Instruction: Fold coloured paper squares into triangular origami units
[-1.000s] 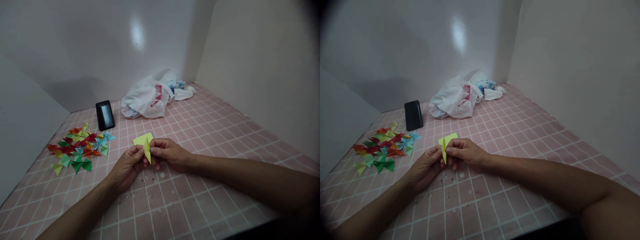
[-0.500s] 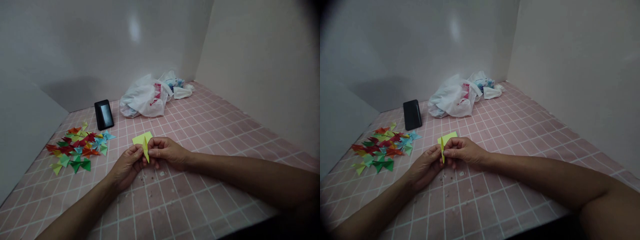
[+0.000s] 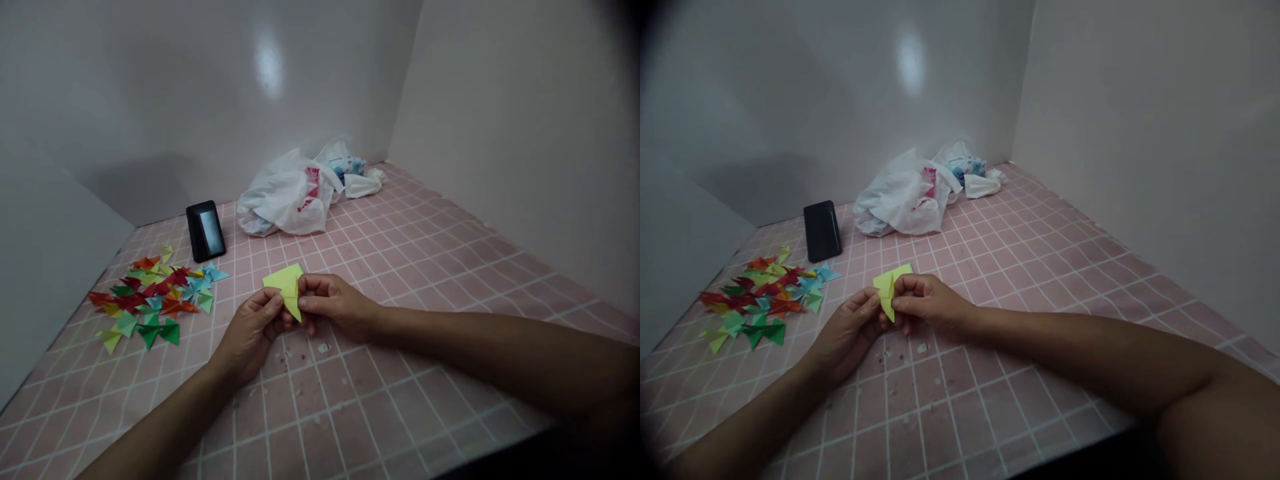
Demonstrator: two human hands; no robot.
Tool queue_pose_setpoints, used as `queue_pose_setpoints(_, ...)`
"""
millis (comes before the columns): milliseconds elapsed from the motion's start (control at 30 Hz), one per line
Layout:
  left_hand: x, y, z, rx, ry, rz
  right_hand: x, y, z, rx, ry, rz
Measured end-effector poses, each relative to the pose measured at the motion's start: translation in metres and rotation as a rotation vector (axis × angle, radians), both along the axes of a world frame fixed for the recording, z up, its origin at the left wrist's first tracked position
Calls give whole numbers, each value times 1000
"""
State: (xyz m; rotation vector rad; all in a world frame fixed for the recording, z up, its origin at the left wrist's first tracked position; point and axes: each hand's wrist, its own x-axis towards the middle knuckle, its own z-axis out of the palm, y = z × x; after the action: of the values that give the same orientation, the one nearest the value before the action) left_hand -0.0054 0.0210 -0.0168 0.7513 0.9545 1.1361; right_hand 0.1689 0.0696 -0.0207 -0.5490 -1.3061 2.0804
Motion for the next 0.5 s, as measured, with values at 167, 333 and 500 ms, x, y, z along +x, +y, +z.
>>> queue_pose_setpoints(167, 3, -5, 3, 132, 308, 58, -1, 0, 1, 141, -160, -106)
queue_pose_setpoints(333, 8, -9, 7, 259, 499, 153, 1, -4, 2, 560, -353, -319)
queue_pose_setpoints(500, 12, -16, 5, 426, 661, 101, 5, -11, 1, 1061, -425, -446)
